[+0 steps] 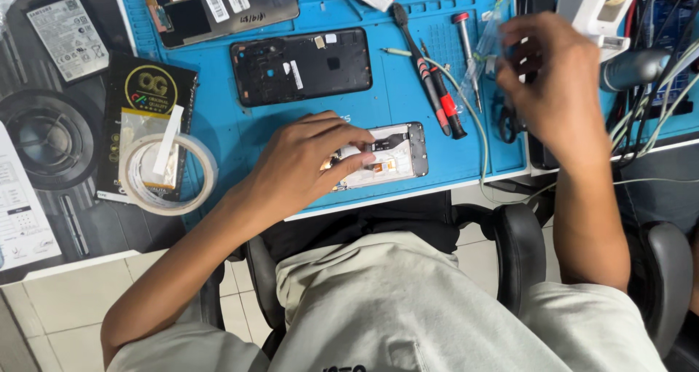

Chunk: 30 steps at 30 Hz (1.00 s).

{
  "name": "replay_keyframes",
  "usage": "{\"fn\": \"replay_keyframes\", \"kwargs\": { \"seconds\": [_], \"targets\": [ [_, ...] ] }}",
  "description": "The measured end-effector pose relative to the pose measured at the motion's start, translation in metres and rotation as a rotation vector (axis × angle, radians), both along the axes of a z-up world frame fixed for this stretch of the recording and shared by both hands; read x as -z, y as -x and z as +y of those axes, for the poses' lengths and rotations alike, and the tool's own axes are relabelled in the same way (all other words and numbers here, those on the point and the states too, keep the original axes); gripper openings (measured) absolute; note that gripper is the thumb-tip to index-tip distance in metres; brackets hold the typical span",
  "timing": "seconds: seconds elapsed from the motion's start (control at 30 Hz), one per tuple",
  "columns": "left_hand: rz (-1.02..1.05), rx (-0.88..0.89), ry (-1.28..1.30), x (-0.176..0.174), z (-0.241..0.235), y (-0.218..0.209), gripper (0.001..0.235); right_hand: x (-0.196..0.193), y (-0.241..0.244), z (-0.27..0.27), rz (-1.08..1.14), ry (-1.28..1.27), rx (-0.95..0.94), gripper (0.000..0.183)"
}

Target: The person repairs a disassembled mobile phone on a blue workbench. They apply adhesive tape to internal components, cut the tape with scissors, and use a metal spudger to adjust and secure parts within the phone chassis.

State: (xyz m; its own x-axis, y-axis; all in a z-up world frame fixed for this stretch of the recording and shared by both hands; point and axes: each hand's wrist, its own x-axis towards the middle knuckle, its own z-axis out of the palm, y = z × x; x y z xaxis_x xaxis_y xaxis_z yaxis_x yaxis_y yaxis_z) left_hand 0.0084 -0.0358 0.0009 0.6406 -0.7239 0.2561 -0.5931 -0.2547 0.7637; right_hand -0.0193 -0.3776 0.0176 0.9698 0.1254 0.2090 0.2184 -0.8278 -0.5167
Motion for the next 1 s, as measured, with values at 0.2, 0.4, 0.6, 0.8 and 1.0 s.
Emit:
{"fn": "replay_keyframes", "kwargs": {
  "seconds": [0.2, 0.4, 0.6, 0.8, 1.0],
  "targets": [
    [0.035, 0.017, 0.005, 0.002, -0.004, 0.000, 0.021, 0.005, -0.004, -0.001, -0.092, 0.185, 0.119, 0.031],
    [0.038, 0.006, 0.013, 0.001, -0.003, 0.000, 0.025, -0.002, -0.004, 0.018, -0.211, 0.323, 0.057, 0.033],
    [0.076, 0.039, 0.031, 0.003, 0.001, -0.001, 0.026, -0.077, 0.040, 0.064, -0.151, -0.011, -0.163, 0.016],
    [0.157, 0.088, -0.148, 0.007, 0.009, -0.006, 0.022, -0.107, 0.090, 0.079, -0.320, -0.234, -0.874, 0.024],
    [-0.185, 0.136, -0.092, 0.011, 0.014, -0.004, 0.016, -0.112, 0.109, 0.073, -0.264, -0.263, -0.867, 0.017]
  ]
}}
